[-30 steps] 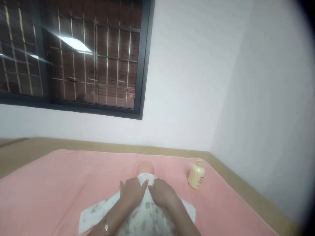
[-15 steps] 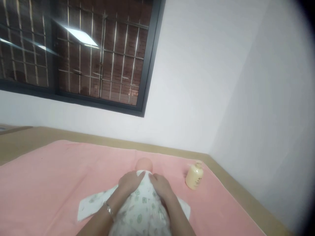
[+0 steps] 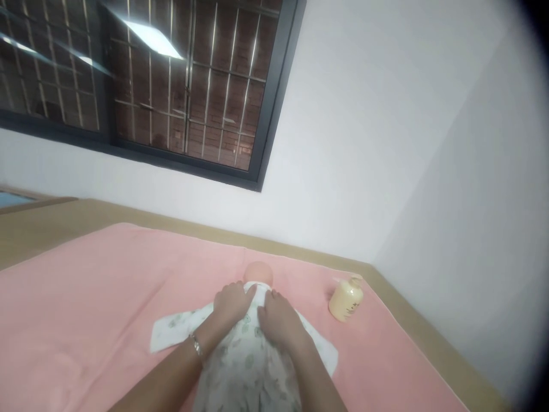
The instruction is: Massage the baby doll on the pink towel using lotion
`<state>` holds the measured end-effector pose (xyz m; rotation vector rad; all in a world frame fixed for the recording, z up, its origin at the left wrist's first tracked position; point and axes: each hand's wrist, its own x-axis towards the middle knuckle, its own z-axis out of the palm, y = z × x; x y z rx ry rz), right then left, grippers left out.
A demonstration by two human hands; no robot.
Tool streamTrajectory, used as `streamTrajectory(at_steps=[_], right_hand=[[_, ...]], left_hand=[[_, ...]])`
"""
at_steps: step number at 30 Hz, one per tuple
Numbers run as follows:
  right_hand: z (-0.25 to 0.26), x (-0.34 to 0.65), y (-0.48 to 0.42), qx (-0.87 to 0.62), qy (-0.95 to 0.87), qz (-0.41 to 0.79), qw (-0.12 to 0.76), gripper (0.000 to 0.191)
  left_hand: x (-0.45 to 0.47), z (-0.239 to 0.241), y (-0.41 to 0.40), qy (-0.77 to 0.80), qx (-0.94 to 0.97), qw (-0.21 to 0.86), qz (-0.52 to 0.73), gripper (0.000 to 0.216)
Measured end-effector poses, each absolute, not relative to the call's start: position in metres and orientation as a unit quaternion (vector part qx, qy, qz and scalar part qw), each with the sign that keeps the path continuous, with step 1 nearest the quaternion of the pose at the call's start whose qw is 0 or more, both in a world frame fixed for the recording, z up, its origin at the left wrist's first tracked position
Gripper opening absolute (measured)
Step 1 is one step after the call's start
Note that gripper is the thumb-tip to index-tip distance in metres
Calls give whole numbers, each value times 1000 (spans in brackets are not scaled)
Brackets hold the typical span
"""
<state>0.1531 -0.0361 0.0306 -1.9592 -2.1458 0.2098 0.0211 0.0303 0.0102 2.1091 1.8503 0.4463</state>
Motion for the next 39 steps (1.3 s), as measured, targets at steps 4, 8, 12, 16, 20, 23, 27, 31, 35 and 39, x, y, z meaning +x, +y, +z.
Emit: streamTrajectory(at_steps=[4,8,12,16,20,23,27,31,35,39], right_hand=[[23,160,-24,-711,-682,99,141,50],[18,172,-13,-735,-643,158,146,62],[26,168,-26,-736,-661,111,90,57],[42,157,-49,-700,-707,72,65,46],[44,154,-51,-689,-717,71,77,48],[34,159,-37,-707,-694,92,97,53],[22,169,-20,-709,-685,116,118,56],[22,170,-22,-695,-702,110,116,54],[31,162,-36,-677,-727,76,86,50],[45,157,-52,-676,-729,92,51,51]], left_hand=[[24,17,19,624,758,130,138,59],[28,29,-5,603,789,67,94,57],[27,35,-12,596,797,58,79,51],[18,31,8,584,793,148,92,57],[15,29,17,588,779,194,102,64],[22,30,5,590,791,129,101,59],[30,35,-17,587,807,22,61,52],[25,39,-15,588,804,71,56,51],[14,34,6,577,797,163,76,57],[11,28,16,557,807,179,78,55]])
